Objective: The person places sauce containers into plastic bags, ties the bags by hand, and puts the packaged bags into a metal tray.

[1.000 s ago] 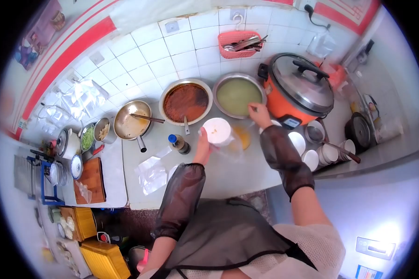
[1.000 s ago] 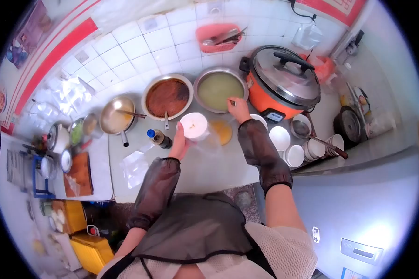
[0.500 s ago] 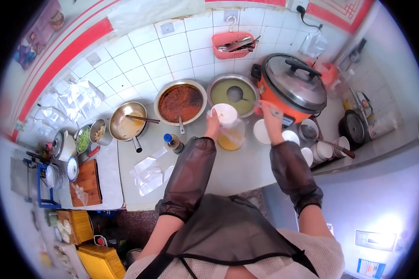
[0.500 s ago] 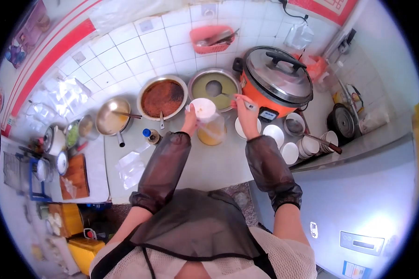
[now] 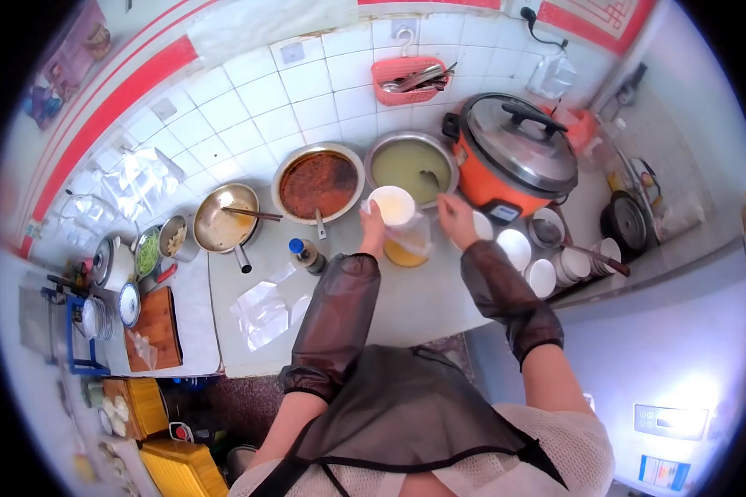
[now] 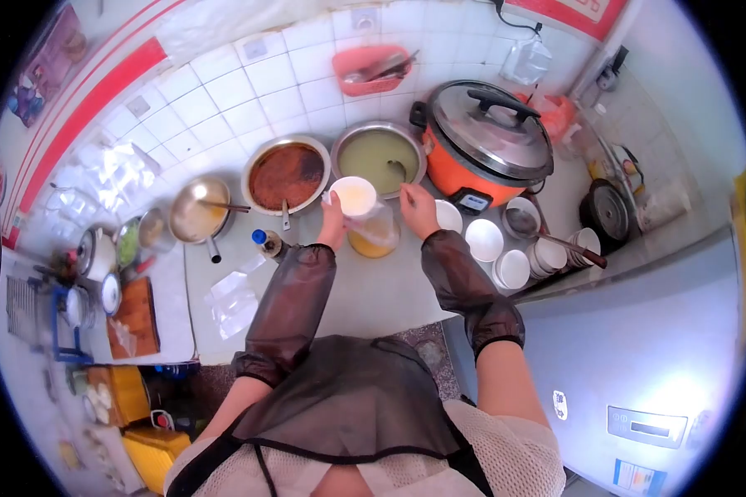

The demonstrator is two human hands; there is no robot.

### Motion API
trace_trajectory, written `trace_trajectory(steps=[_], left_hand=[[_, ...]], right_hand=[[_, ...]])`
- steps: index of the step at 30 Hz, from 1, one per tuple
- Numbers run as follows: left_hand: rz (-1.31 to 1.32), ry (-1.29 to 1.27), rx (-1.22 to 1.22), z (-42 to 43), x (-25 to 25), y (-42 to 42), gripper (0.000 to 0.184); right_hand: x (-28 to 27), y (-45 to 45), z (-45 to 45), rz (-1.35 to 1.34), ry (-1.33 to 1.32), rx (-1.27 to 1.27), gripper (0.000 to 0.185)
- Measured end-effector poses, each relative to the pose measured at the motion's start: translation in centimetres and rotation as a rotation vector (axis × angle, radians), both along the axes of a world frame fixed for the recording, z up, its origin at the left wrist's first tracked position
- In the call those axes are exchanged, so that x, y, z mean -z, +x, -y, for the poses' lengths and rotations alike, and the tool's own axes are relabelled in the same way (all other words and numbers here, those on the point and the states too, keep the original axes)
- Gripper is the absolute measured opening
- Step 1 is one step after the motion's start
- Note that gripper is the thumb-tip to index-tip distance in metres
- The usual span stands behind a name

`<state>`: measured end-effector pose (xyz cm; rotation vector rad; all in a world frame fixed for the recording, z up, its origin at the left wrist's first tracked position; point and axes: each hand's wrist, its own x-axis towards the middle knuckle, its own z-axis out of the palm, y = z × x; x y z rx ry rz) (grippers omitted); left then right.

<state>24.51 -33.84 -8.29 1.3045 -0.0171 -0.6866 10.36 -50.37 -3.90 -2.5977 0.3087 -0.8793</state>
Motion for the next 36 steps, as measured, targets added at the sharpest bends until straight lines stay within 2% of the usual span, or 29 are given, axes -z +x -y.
trace_trajectory(steps=[2,3,5,12,17,19,20,24,25,27,28,32,35,36], left_hand=[[-0.001,0.028,-0.015,-0.1,-0.1,-0.4,0.076],[-0.003,0.030,-0.016,-0.1,0.0,-0.5,0.076],[-0.005,0.073,0.018,0.2,0.0,-0.5,0.065],[-0.025,0.116,0.045,2.0,0.3,-0.2,0.061],[-0.048,0.049,0.051,2.9,0.0,0.0,0.057],[-0.037,0.056,0.063,2.4,-0.2,-0.1,0.057],[-0.026,0.065,0.074,2.0,-0.4,-0.4,0.056],[-0.063,0.007,0.050,1.0,-0.6,-1.3,0.057],[-0.036,-0.009,0.054,1.1,1.4,-0.8,0.058],[-0.006,-0.025,0.052,0.8,1.8,-0.5,0.059],[-0.013,0.001,0.090,0.6,2.1,-0.5,0.059],[-0.044,0.087,0.097,0.5,-0.4,-1.9,0.061],[-0.029,0.023,0.063,1.6,0.4,-2.1,0.059],[-0.030,0.023,0.078,1.7,0.1,-2.4,0.059]], right_hand=[[2.0,1.5,0.6,0.323,0.685,0.121,0.017],[0.9,1.6,0.5,0.320,0.686,0.121,0.017],[-2.0,1.4,0.5,0.488,1.129,0.174,0.021],[-9.6,-2.4,-1.8,0.445,1.105,0.051,0.021],[-11.1,-5.3,-6.1,0.338,1.019,-0.012,0.019],[-11.0,-5.7,-6.1,0.245,0.238,-0.131,0.017],[-10.5,-5.3,-5.6,0.265,0.017,-0.126,0.017],[-4.7,-3.5,-2.4,0.189,-0.033,-0.087,0.017],[-3.3,-3.1,-1.9,0.141,0.054,-0.041,0.016],[-3.2,-2.7,-2.1,0.094,0.143,-0.001,0.016],[-3.0,-2.6,-2.3,0.200,0.278,0.043,0.015],[-6.1,-3.4,-5.0,0.457,0.618,0.067,0.016],[-9.0,-6.4,-7.9,0.411,0.589,0.031,0.016],[-9.7,-8.0,-8.8,0.334,0.502,-0.023,0.018]])
